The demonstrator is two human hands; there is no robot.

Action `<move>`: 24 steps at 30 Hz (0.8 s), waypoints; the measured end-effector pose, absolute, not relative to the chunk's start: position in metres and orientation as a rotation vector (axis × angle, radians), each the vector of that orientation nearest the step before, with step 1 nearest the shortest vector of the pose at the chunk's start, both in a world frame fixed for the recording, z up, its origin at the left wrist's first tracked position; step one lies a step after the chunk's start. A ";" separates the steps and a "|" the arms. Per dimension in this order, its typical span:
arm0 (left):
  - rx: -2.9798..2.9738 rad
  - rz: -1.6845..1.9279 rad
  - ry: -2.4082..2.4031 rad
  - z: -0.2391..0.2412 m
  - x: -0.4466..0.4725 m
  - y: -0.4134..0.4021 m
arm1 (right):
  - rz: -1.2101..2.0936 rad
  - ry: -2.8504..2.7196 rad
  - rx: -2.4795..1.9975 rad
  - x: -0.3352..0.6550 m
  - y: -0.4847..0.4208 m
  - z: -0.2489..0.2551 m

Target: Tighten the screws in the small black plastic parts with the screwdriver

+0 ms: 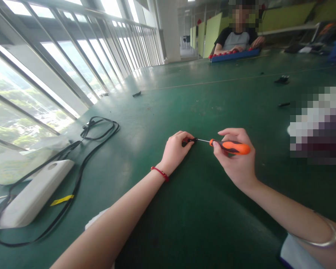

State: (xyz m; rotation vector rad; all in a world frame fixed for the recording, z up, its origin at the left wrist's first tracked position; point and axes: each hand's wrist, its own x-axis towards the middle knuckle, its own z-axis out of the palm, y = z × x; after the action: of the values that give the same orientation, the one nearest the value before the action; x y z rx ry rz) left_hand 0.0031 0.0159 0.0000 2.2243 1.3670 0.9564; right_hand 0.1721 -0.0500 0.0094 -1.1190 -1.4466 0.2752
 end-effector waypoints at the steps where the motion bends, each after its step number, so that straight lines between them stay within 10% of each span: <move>1: 2.225 0.956 1.364 0.000 0.003 0.016 | 0.275 -1.432 -1.080 0.172 -0.050 0.009; 24: 2.220 0.947 1.364 -0.001 0.003 0.016 | 0.337 -1.368 -0.970 0.170 -0.055 0.030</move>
State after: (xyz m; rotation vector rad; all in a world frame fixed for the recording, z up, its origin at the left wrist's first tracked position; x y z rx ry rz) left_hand 0.0032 0.0159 -0.0005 2.2196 1.3643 0.9467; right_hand 0.1699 -0.0547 0.0298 -0.9699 -1.3685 0.3374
